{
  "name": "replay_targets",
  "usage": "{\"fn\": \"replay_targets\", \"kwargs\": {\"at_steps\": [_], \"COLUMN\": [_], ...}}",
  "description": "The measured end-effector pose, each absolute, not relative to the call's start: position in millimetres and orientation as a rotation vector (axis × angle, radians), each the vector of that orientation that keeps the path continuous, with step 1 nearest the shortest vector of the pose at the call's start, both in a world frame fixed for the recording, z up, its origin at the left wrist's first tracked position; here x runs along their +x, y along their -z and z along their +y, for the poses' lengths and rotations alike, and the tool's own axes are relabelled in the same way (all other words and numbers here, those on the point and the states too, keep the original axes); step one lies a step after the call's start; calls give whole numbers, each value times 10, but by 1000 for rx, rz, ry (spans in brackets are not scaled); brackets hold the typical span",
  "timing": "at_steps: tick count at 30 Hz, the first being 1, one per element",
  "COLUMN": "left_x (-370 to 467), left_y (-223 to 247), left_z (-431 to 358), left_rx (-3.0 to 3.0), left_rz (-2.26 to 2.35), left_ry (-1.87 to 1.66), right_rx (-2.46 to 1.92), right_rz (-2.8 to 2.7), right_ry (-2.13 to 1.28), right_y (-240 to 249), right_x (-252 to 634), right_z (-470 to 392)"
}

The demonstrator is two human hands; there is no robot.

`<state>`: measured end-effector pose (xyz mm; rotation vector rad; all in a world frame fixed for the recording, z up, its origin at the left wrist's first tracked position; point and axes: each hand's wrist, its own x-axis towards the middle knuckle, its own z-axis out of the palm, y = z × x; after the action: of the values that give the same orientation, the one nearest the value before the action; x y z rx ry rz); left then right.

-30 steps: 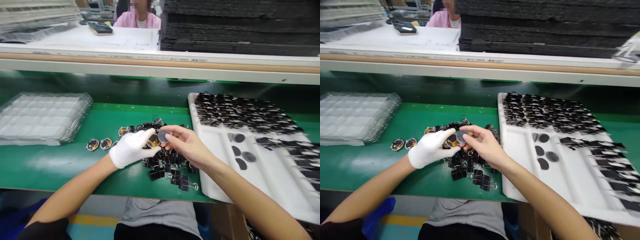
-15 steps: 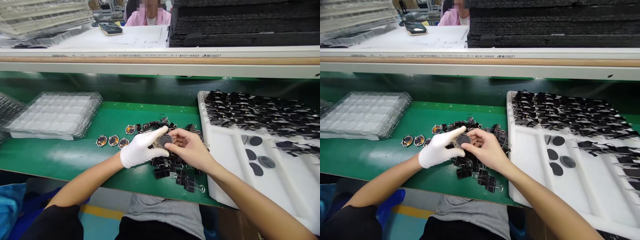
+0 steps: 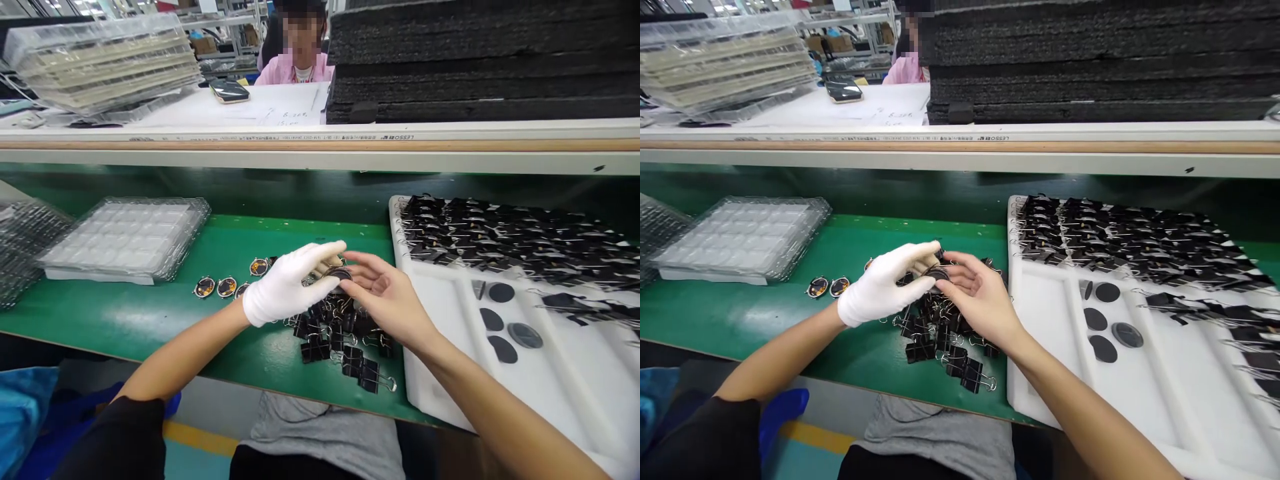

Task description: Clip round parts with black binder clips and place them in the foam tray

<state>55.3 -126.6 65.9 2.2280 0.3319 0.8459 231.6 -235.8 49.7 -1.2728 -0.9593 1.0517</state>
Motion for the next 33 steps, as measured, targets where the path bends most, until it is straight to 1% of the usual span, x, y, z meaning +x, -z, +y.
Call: {"fn": "replay_targets", "kwargs": {"at_steps": [3,5,6,9,11,14,16,21,23,25,28,30,33], "left_x": [504,439,407,369,404,496,532,483,474,498,572,621,666], "left_y": [-912,-1059,-1097,-1028,-875,-663,-620,-856,-979,-1053,-1045,-986,-899], "left_z": [-972,-691,-558,-302,-269,-310,-322,-374,-506,-686,-919,-1001,-1048], "left_rx": [2378,2512,2602,2733,2766,2884,2908,2721,2605,2504,2369,2248,2138], "left_rz": [458,697,807,1039,1028,834,745,704,677,600,482,503,548], "left_ry": [-740,-517,-334,194,305,258,174,-258,-269,-201,-179,-288,-557], "right_rx": [-1251,-1212,-1188,-1153,-1156,-1164,-1168,-1223,-1230,-1208,-1145,-1119,-1111], "right_rz": [-904,-792,-736,-627,-598,-593,-614,-837,-963,-1041,-1038,-994,-877], "right_ry": [-1174,-1227,-1247,-1276,-1294,-1337,-1351,-1297,-1264,-1261,-1308,-1297,-1211], "right_y": [-548,-569,-573,-559,-541,-519,-517,-562,-585,-595,-575,-557,-558], "right_x": [2393,2440,2460,2499,2511,2521,2529,2521,2493,2453,2394,2371,2372], "right_z": [-2370,-2372,-2369,-2345,-2327,-2315,-2319,-2344,-2353,-2362,-2379,-2391,-2402]}}
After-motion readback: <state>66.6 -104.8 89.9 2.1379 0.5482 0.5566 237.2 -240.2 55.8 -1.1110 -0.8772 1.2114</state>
